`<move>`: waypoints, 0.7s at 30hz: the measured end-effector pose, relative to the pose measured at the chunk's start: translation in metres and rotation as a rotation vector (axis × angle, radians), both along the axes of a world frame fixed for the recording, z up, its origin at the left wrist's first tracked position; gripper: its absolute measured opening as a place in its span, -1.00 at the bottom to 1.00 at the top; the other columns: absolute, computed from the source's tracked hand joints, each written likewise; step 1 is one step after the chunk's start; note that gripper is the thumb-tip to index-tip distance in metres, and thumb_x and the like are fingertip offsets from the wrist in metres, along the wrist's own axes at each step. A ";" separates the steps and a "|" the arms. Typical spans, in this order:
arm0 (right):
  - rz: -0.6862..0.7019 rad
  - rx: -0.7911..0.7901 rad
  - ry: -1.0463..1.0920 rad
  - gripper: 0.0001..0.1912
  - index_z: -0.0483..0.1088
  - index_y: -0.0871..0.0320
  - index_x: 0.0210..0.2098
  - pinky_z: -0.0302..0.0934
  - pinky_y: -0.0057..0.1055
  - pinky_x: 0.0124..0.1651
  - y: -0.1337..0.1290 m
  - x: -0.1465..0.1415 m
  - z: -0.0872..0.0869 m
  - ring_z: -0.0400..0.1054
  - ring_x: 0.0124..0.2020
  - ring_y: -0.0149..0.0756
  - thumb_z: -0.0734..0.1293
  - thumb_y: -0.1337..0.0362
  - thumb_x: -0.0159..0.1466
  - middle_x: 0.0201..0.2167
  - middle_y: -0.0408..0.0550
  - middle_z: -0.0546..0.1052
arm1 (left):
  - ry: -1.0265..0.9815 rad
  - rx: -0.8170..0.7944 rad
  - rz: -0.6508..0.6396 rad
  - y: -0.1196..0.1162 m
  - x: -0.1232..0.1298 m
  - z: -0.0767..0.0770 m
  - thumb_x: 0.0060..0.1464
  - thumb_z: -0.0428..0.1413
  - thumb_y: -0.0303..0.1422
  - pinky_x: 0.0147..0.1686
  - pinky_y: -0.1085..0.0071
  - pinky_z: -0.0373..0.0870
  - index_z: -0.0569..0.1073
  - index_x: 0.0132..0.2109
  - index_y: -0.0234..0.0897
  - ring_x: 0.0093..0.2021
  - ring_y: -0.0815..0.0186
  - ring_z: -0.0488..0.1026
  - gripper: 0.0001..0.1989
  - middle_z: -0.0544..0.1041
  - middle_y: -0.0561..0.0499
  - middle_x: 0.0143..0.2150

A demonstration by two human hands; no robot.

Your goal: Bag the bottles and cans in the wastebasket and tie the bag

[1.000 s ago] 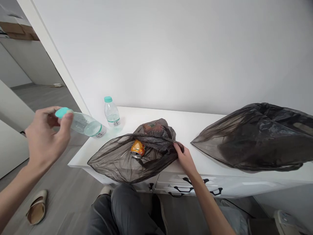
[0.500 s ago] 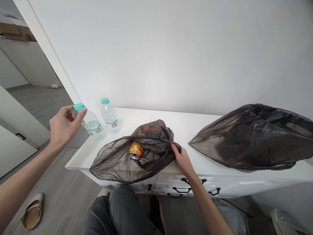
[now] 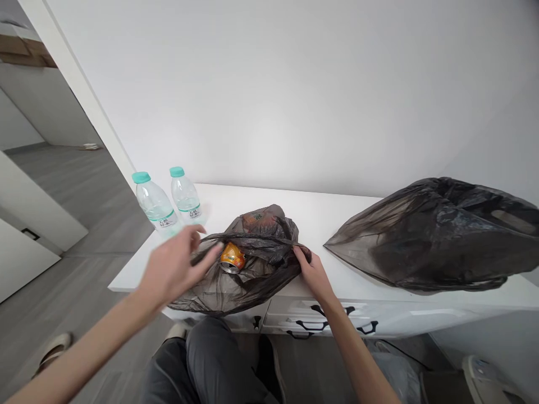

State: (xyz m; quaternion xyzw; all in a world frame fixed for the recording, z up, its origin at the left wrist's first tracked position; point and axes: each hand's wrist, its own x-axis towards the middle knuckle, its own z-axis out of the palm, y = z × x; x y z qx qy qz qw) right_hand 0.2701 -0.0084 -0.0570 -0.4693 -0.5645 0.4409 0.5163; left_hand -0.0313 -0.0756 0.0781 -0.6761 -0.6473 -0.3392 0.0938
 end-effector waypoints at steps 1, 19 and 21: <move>-0.002 0.002 -0.006 -0.44 0.63 0.15 -0.02 0.30 -0.19 0.16 0.000 0.000 0.000 0.47 0.08 0.01 0.32 -0.19 0.36 0.05 0.07 0.66 | 0.077 -0.049 -0.038 -0.004 0.013 -0.009 0.24 0.05 0.13 -0.35 0.31 0.37 0.43 -0.03 -0.15 -0.39 0.18 0.49 -0.54 0.48 0.03 -0.38; -0.006 0.013 -0.005 -0.44 0.63 0.17 -0.07 0.30 -0.16 0.15 -0.006 -0.004 0.009 0.47 0.04 0.03 0.34 -0.19 0.34 -0.03 0.08 0.67 | 0.469 -0.131 0.066 -0.028 0.012 -0.055 0.33 0.03 0.07 0.06 0.08 0.33 0.27 0.42 -0.24 0.04 -0.11 0.53 -0.30 0.61 -0.26 0.02; -0.007 0.004 -0.013 -0.42 0.63 0.19 -0.07 0.30 -0.17 0.13 -0.007 -0.004 0.009 0.47 0.02 0.02 0.34 -0.21 0.34 -0.04 0.08 0.67 | 0.403 -0.141 0.168 -0.040 -0.008 -0.041 0.27 0.04 0.17 -0.09 0.19 0.34 0.33 0.36 -0.16 -0.04 -0.05 0.56 -0.30 0.63 -0.18 0.01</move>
